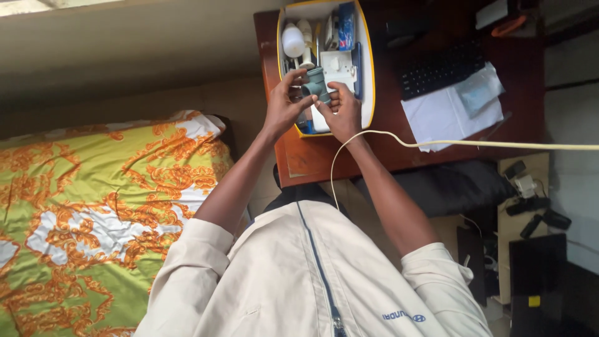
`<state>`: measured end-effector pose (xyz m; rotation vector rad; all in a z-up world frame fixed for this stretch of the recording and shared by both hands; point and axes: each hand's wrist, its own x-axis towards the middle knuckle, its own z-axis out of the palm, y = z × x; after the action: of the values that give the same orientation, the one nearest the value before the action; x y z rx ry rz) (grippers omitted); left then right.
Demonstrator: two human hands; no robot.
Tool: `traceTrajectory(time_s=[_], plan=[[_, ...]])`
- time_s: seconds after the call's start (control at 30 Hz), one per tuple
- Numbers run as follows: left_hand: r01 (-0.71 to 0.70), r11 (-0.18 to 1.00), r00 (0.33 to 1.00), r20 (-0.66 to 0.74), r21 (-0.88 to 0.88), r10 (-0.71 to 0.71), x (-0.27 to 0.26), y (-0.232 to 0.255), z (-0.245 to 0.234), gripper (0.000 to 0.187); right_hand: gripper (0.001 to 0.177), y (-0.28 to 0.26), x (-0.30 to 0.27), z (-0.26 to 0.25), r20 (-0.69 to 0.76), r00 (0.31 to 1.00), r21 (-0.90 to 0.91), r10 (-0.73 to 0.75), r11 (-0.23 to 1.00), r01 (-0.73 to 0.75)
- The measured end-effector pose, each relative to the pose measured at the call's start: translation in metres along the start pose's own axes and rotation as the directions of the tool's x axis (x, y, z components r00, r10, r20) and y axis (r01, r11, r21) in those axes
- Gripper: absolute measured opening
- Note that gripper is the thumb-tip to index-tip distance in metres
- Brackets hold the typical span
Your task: The person folds a piece of cloth and then handles and inspects various electronic components and tools, including a smartphone and a multimeter.
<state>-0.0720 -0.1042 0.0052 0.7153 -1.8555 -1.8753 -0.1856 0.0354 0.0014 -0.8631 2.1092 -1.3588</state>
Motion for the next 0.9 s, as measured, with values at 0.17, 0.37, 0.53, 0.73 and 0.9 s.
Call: traceTrajectory(time_s=[0.17, 0.37, 0.53, 0.73, 0.9], plan=[[0.025, 0.996, 0.992, -0.123, 0.083, -0.015, 0.04, -0.02, 0.008, 0.048, 0.047, 0.016, 0.034, 0.009, -0.012, 1.0, 0.111, -0.001, 0.994, 0.002], [0.039, 0.969, 0.975, -0.222, 0.242, 0.017, 0.085, -0.015, 0.029, 0.039, 0.045, 0.027, 0.072, 0.01, -0.122, 0.991, 0.008, -0.058, 0.998, 0.06], [0.015, 0.933, 0.966, -0.246, 0.359, 0.079, 0.111, -0.024, 0.037, 0.04, 0.03, 0.037, 0.097, 0.015, -0.155, 0.988, 0.007, -0.016, 1.0, 0.017], [0.136, 0.941, 0.968, -0.244, 0.309, -0.06, 0.131, -0.03, 0.035, 0.045, 0.024, 0.04, 0.115, 0.022, -0.19, 0.982, 0.022, -0.005, 1.0, 0.009], [0.124, 0.937, 0.968, -0.245, 0.326, -0.043, 0.144, -0.044, 0.039, 0.039, 0.037, 0.055, 0.119, 0.027, -0.203, 0.979, -0.088, -0.025, 0.996, 0.007]])
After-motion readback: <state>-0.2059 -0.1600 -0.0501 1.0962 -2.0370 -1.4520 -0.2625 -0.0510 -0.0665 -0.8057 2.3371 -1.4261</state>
